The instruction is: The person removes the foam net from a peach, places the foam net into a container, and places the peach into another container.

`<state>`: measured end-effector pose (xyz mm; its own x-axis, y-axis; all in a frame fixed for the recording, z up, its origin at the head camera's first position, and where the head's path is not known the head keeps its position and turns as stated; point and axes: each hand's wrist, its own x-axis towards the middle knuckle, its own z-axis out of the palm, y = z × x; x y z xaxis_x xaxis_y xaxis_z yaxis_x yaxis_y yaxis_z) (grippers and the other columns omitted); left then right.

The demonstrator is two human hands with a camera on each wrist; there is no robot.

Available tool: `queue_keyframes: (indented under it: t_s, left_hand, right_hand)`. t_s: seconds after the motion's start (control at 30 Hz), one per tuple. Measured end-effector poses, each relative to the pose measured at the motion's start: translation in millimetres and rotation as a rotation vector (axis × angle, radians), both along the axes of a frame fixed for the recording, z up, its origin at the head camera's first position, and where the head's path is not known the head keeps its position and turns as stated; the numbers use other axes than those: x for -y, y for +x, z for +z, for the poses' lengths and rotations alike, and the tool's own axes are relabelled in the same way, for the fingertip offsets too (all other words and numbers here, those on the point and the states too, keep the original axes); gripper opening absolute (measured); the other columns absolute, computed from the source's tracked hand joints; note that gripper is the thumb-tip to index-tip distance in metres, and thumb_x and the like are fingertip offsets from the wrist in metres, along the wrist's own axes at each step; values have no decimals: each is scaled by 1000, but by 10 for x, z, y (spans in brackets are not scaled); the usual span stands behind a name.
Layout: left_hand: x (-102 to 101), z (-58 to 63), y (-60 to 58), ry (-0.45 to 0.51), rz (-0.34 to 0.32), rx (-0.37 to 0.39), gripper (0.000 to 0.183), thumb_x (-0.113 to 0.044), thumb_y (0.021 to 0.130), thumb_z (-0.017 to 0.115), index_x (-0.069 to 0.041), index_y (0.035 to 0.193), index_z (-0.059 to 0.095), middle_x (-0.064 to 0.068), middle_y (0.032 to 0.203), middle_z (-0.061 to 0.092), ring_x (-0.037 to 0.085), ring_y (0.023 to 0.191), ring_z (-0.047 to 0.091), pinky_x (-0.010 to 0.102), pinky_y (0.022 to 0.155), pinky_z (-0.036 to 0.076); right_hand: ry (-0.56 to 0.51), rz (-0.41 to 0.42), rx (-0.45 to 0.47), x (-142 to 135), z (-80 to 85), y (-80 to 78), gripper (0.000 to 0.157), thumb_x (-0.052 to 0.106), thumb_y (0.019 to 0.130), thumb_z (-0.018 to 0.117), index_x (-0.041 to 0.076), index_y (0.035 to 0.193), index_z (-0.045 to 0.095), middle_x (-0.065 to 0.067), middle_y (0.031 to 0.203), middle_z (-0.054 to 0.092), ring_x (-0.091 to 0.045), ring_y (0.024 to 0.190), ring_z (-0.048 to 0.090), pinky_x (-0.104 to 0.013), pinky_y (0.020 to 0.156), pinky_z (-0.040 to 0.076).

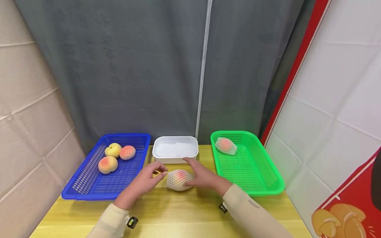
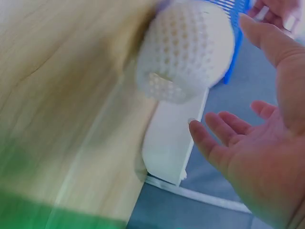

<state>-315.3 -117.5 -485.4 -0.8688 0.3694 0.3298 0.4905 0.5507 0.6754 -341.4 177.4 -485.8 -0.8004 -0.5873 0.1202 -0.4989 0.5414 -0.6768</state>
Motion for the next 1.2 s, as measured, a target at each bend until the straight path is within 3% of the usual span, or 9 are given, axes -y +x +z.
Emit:
queue_keyframes:
  t_s: [0.27,0.63,0.83,1.0,1.2]
  left_hand:
    - [23,12,3,0,1,0,5,-18,108,73,-16,111,76,-5,110,72,23,111,70,51,94,59]
    - [13,-19,-5,-3,-15,-19,4,-19,107,74,-17,109,76,-6,109,72,21,108,71,46,91,58]
    - [12,-22,7,2,-14,-22,4,-18,107,73,-17,109,76,-6,109,72,20,108,71,47,91,59]
    - [8,-12,18,-6,-10,-14,5,-19,106,74,-16,110,76,-7,109,72,19,109,70,47,92,59]
    - [-10,23,29,-18,-20,-7,6,-17,107,73,-17,111,76,-6,110,72,20,110,70,51,95,59]
  right_hand:
    - [-86,-72,14,-134,78,97,104,27,91,94,4,170,30,-30,163,46,-52,149,46,-67,115,46]
    - [-129,-255,152,77,-223,140,97,28,89,94,-5,162,39,-34,155,51,-53,142,52,-68,114,46]
    - [-160,-258,176,171,-308,135,94,23,87,96,-5,159,42,-35,153,52,-53,140,53,-69,115,45]
    - [-151,-233,195,241,-375,118,96,25,87,96,-2,161,41,-29,155,54,-43,139,57,-65,119,43]
    - [-157,-196,189,303,-430,107,92,22,85,96,0,158,45,-21,145,62,-33,127,63,-60,113,49]
